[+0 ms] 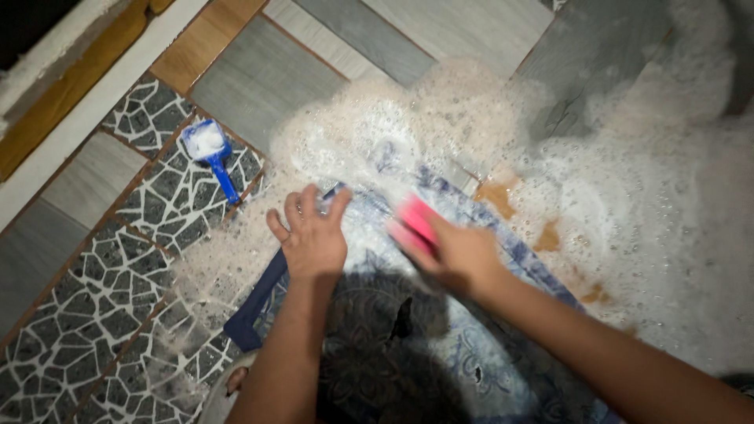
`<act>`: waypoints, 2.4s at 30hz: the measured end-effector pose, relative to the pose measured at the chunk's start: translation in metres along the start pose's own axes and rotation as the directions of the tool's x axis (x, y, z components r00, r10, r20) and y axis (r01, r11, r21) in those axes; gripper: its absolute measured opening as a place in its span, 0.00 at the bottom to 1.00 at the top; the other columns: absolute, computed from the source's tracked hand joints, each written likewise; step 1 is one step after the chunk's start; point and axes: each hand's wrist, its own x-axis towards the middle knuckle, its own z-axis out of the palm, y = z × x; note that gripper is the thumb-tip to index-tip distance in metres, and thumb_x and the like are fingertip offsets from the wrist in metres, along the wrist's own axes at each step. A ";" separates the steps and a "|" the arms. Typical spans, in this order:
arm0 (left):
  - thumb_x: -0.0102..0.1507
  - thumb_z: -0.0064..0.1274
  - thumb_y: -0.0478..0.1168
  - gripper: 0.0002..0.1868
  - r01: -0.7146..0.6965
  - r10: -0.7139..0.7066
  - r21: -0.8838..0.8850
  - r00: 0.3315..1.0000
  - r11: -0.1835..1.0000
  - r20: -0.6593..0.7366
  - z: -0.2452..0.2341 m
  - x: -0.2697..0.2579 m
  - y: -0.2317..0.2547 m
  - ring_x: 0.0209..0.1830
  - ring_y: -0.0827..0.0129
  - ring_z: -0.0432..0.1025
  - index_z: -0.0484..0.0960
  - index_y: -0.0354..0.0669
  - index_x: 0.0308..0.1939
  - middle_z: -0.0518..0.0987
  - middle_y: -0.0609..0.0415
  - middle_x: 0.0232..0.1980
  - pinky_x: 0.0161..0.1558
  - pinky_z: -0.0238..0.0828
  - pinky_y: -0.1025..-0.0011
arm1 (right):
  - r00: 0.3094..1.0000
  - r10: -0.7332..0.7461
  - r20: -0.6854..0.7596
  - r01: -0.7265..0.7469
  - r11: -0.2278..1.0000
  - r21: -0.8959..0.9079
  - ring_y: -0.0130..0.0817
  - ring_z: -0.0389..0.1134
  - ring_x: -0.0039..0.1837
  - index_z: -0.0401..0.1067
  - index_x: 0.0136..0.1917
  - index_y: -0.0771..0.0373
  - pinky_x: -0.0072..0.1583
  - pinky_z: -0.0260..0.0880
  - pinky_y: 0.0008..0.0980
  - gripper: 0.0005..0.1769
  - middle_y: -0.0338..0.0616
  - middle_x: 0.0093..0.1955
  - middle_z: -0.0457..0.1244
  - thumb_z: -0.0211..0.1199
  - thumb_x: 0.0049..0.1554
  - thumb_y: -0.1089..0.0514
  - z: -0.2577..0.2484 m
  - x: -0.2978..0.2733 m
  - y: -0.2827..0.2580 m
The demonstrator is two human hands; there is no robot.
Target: The person scrubs a patterned rug on the floor using a brush and soapy water, then uses a green scoop to pour water over the rug to rinse it.
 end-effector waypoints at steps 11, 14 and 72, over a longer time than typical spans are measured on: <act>0.63 0.38 0.36 0.30 -0.080 0.076 0.074 0.996 0.994 0.054 0.002 0.010 0.007 0.74 0.52 0.52 0.63 0.51 0.72 0.62 0.55 0.74 0.70 0.33 0.33 | 0.862 -0.193 -0.468 0.187 0.981 -0.060 0.52 0.70 0.30 0.74 0.62 0.61 0.35 0.70 0.50 0.35 0.49 0.26 0.67 0.53 0.60 0.31 0.016 0.105 -0.047; 0.67 0.37 0.40 0.24 -0.126 0.109 0.169 0.989 0.978 0.103 0.003 0.005 0.005 0.77 0.57 0.53 0.66 0.55 0.68 0.63 0.61 0.73 0.73 0.35 0.35 | 0.939 -0.168 -0.299 0.147 0.985 -0.091 0.49 0.72 0.36 0.77 0.45 0.58 0.40 0.72 0.48 0.34 0.47 0.30 0.67 0.53 0.63 0.25 0.008 0.119 -0.050; 0.63 0.40 0.67 0.48 -0.407 0.285 0.303 0.882 0.862 0.376 -0.017 0.020 0.060 0.65 0.38 0.68 0.63 0.21 0.66 0.66 0.26 0.68 0.66 0.20 0.23 | 0.920 -0.170 -0.352 0.156 0.985 -0.068 0.48 0.73 0.37 0.78 0.53 0.48 0.40 0.71 0.45 0.30 0.46 0.34 0.71 0.55 0.61 0.24 -0.005 0.121 -0.035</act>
